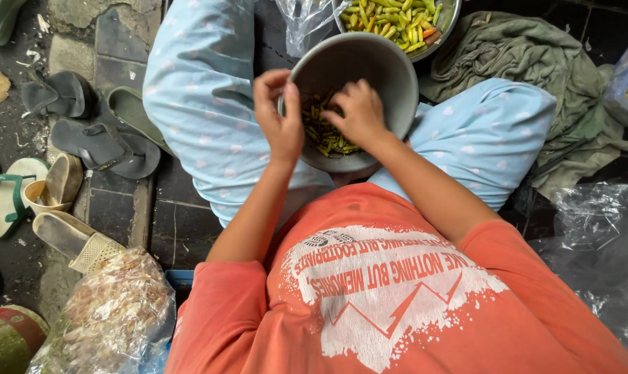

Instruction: Removing stems from green chilies by hand and collecting them in a bowl.

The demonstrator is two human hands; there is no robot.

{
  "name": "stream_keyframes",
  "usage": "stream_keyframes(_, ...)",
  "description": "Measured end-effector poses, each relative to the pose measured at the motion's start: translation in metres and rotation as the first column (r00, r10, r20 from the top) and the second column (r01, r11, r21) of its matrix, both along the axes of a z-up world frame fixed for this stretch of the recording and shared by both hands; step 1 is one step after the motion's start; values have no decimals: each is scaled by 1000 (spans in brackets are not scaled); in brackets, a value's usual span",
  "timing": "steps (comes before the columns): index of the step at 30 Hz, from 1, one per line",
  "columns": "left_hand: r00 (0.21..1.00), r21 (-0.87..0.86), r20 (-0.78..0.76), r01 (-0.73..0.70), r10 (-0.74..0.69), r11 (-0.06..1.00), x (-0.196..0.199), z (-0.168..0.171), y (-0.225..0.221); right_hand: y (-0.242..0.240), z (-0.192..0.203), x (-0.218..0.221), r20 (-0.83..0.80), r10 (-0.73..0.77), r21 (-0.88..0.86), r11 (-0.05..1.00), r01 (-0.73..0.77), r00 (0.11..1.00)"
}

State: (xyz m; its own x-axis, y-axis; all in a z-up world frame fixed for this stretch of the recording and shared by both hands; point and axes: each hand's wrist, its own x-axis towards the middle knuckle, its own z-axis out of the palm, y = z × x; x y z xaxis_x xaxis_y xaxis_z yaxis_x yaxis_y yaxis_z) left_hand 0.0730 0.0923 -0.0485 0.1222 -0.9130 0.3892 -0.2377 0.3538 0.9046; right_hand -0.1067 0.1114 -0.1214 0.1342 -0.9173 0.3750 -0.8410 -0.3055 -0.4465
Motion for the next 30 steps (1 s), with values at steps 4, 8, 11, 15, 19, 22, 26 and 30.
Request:
stream_keyframes(4, 952, 148, -238, 234, -195, 961, -13, -37, 30, -13, -52, 17, -294, -29, 332, 934, 130, 955)
stream_keyframes(8, 955, 236, -153, 286, -255, 929, -11, -60, 32, -10, -46, 12, -95, -48, 342, 936, 78, 994)
stream_keyframes(11, 936, 356, 53, 307, -347, 883, -10, -62, 22, -9, -49, -8, 269, 12, 171, 983, -60, 963)
stream_keyframes(15, 925, 410, -107, 376, -365, 831, -30, -90, 5, 8, 3, -22, 396, 79, 39, 994, -103, 915)
stream_keyframes(19, 780, 398, -527, 577, -336, 713, -45, -107, 0, 12, -5, -31, 648, -174, 241, 970, 17, 741)
stream_keyframes(22, 665, 385, -689, 673, -288, 632, -47, -112, 1, 11, -15, -32, 842, -221, 323, 937, -133, 492)
stream_keyframes(26, 493, 368, -864, 759, -104, 536, -37, -145, -7, 11, -8, -36, 897, -320, 402, 878, -259, 306)
stream_keyframes(30, 389, 308, -919, 809, -64, 500, -31, -126, -6, 19, 12, -44, 29, -109, 388, 917, 90, 994)
